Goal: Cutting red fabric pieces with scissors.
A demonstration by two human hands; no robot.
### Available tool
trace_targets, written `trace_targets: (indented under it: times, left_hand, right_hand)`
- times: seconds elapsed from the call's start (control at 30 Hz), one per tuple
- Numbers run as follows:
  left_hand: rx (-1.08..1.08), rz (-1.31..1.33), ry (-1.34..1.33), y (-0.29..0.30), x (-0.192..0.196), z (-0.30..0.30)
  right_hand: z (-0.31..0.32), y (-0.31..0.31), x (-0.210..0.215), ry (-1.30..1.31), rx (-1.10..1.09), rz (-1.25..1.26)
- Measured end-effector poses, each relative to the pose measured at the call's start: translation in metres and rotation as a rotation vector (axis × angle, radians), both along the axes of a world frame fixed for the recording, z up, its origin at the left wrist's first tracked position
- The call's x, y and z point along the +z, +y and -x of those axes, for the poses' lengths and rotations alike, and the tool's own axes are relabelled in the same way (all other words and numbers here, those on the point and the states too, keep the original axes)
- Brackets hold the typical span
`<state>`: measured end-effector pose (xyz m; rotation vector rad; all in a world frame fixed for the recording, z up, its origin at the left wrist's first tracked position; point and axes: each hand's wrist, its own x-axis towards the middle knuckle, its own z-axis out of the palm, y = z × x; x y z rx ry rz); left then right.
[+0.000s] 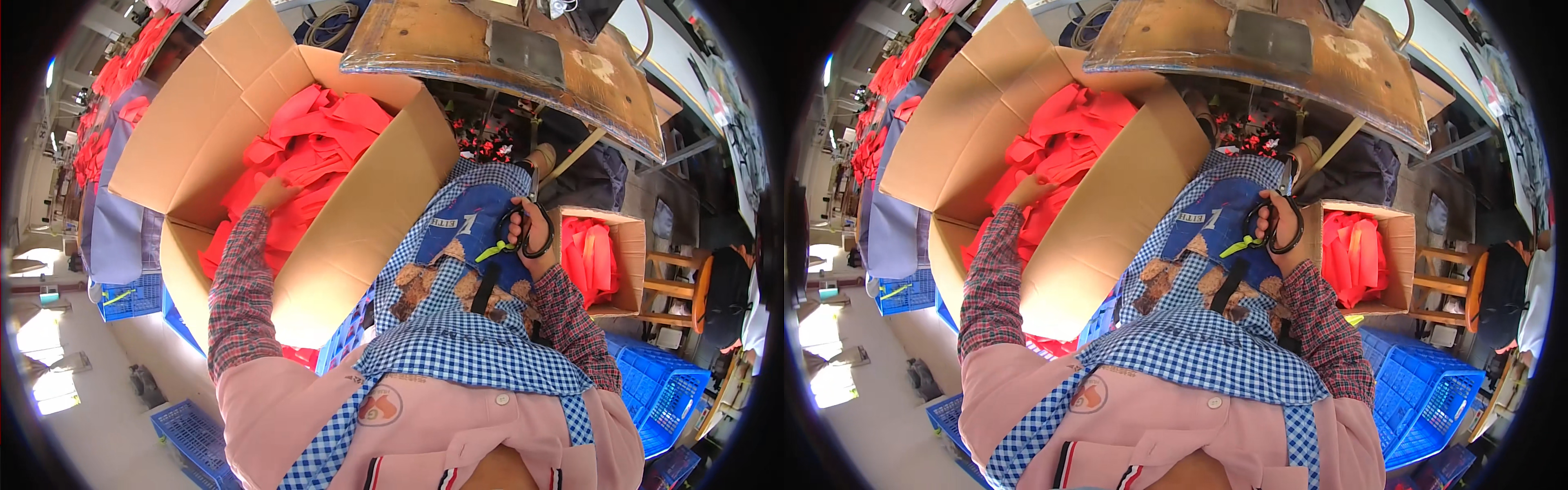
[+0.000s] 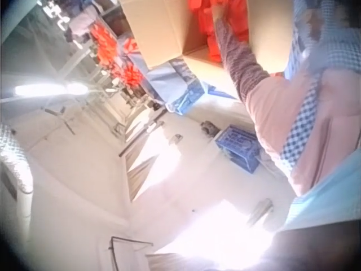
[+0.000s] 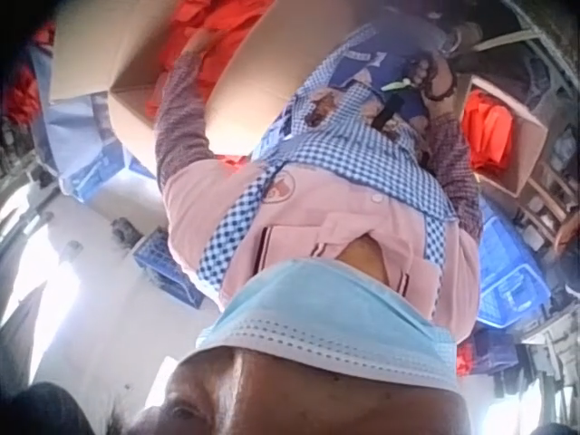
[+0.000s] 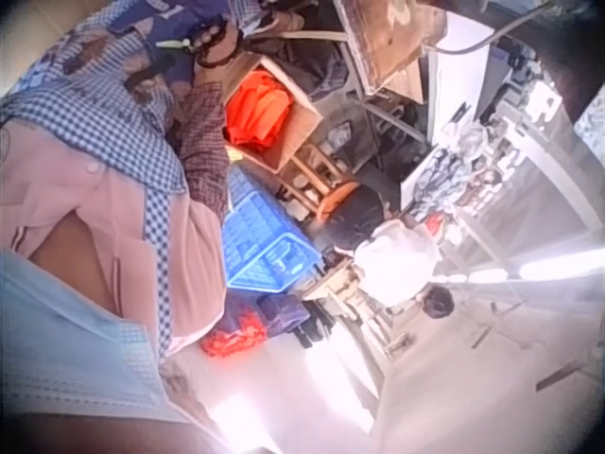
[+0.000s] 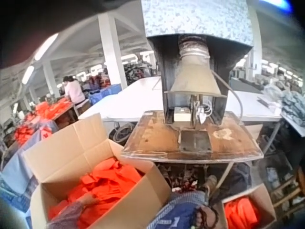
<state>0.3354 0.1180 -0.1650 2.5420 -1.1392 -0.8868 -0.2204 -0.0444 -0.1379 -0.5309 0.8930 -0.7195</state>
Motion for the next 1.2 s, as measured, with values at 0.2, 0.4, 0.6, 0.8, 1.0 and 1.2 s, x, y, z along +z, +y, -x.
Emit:
trace_targets:
  times: [0.2, 0.4, 0.6, 0.8, 1.0, 1.2]
  left_hand:
    - [0.346, 0.208, 0.143, -0.020, -0.038, 0.013]
    - [0.487, 0.680, 0.434, -0.038, -0.002, 0.037]
    - [0.143, 0.944, 0.219, -0.083, 0.143, 0.108]
    - [-0.262, 0.932, 0.151, -0.087, 0.251, 0.257]
    - [-0.607, 0.836, 0.337, -0.105, 0.262, 0.346]
    - [-0.626, 0.885, -0.076, -0.123, 0.242, 0.335]
  right_hand:
    - [0.002, 0.002, -0.003, -0.009, -0.007, 0.033]
    - [-0.005, 0.006, 0.003, 0.077, -0.014, 0.037]
    - [-0.020, 0.023, 0.041, 0.215, 0.070, 0.387]
    - [-0.063, 0.027, 0.094, 0.244, 0.092, 1.062]
    - [-0.092, 0.020, 0.123, 0.052, -0.111, 1.097]
    - [-0.057, 0.007, 0.129, -0.441, 0.081, 0.420]
